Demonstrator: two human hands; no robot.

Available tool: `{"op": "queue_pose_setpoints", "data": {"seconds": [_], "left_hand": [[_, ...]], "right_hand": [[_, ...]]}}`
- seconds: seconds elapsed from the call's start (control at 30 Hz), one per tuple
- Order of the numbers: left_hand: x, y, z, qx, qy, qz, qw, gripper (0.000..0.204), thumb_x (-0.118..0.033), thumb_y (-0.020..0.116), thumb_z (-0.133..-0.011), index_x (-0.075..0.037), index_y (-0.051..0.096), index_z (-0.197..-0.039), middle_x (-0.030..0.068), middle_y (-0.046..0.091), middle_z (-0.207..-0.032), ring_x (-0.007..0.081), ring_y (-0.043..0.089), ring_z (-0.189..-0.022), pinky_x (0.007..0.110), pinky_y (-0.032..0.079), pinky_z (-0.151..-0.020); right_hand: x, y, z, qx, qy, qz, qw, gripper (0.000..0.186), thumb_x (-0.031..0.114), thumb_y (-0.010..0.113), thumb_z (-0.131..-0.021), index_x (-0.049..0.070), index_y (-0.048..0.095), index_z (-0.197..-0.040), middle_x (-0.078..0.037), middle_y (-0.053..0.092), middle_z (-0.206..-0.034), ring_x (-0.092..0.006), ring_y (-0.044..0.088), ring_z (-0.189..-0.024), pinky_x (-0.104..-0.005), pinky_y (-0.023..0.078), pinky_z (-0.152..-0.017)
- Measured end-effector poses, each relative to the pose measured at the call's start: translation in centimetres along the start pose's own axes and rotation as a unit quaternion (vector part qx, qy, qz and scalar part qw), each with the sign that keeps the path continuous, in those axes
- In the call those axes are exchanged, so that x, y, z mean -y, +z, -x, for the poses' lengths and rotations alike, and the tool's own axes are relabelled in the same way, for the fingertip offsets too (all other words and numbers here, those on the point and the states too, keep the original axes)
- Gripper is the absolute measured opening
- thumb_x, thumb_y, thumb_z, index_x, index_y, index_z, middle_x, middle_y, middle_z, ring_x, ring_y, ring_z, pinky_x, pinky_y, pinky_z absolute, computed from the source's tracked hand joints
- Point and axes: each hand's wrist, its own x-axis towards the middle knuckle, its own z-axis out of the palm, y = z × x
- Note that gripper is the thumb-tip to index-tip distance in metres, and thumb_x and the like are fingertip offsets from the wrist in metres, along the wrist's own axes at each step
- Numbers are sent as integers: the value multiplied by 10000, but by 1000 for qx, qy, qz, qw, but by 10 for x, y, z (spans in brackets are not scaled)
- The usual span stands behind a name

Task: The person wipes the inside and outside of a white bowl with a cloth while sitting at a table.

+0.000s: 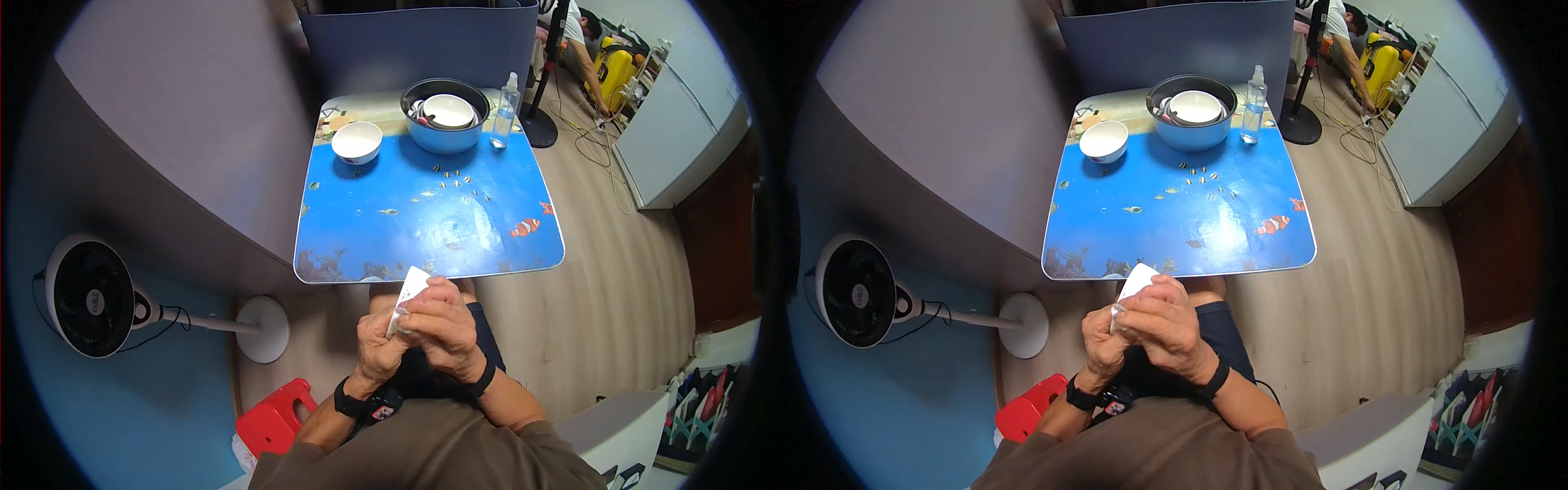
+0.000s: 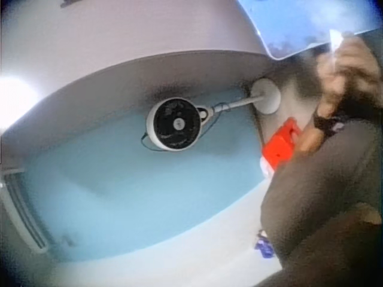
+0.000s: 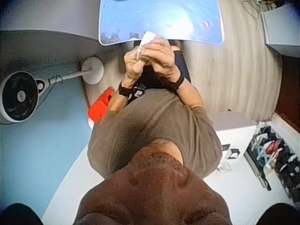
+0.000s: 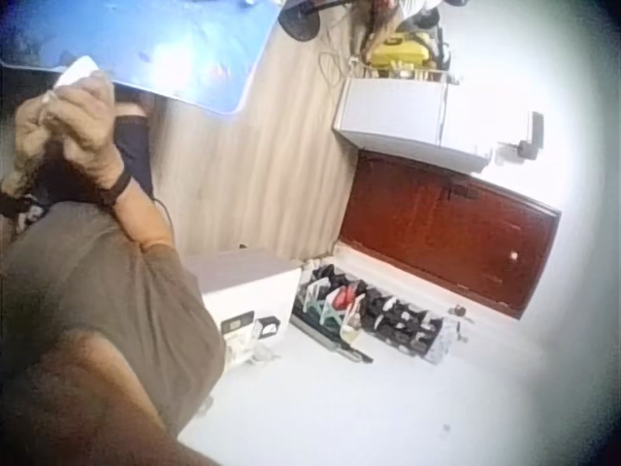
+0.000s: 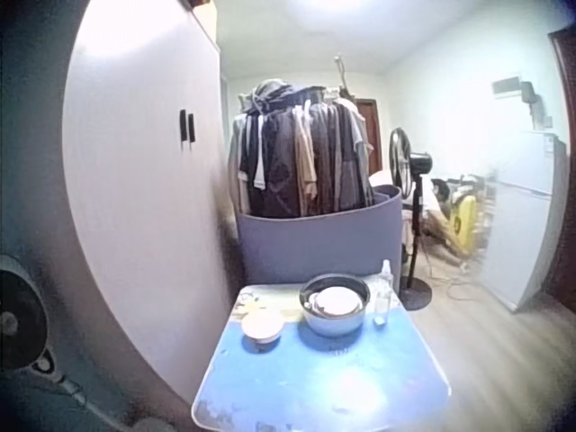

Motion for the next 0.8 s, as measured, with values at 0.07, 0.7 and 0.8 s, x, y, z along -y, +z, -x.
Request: {"op": "queue_pose_setpoints", "data": {"seconds": [0.07,0.7,0.8], "left_hand": [[-8,-2,1,-3,-24,7,1000,291,-229,670,-852,44,691,-950,55,682,-810,109,604,-706,265,472,-620],[-10,-11,8,-54,-71,66,994,261,-173,647,-877,60,686,-988,58,664,-819,97,592,-731,248,471,-658],[-10,-12,6,-44,-82,61,994,259,-175,641,-881,57,687,-988,46,663,-832,93,591,-738,250,471,-657]], "right_hand": [[-12,0,-5,-27,24,-70,997,184,36,717,-757,64,703,-939,-73,681,-974,-273,617,-921,-421,465,-886],[-19,11,23,-95,305,-111,941,175,-4,625,-893,-18,686,-1057,-176,700,-1073,-251,666,-1049,-364,502,-937],[-11,11,29,-105,171,-119,972,215,-56,652,-852,-11,688,-1059,-182,690,-1093,-281,663,-1058,-371,507,-935]]}}
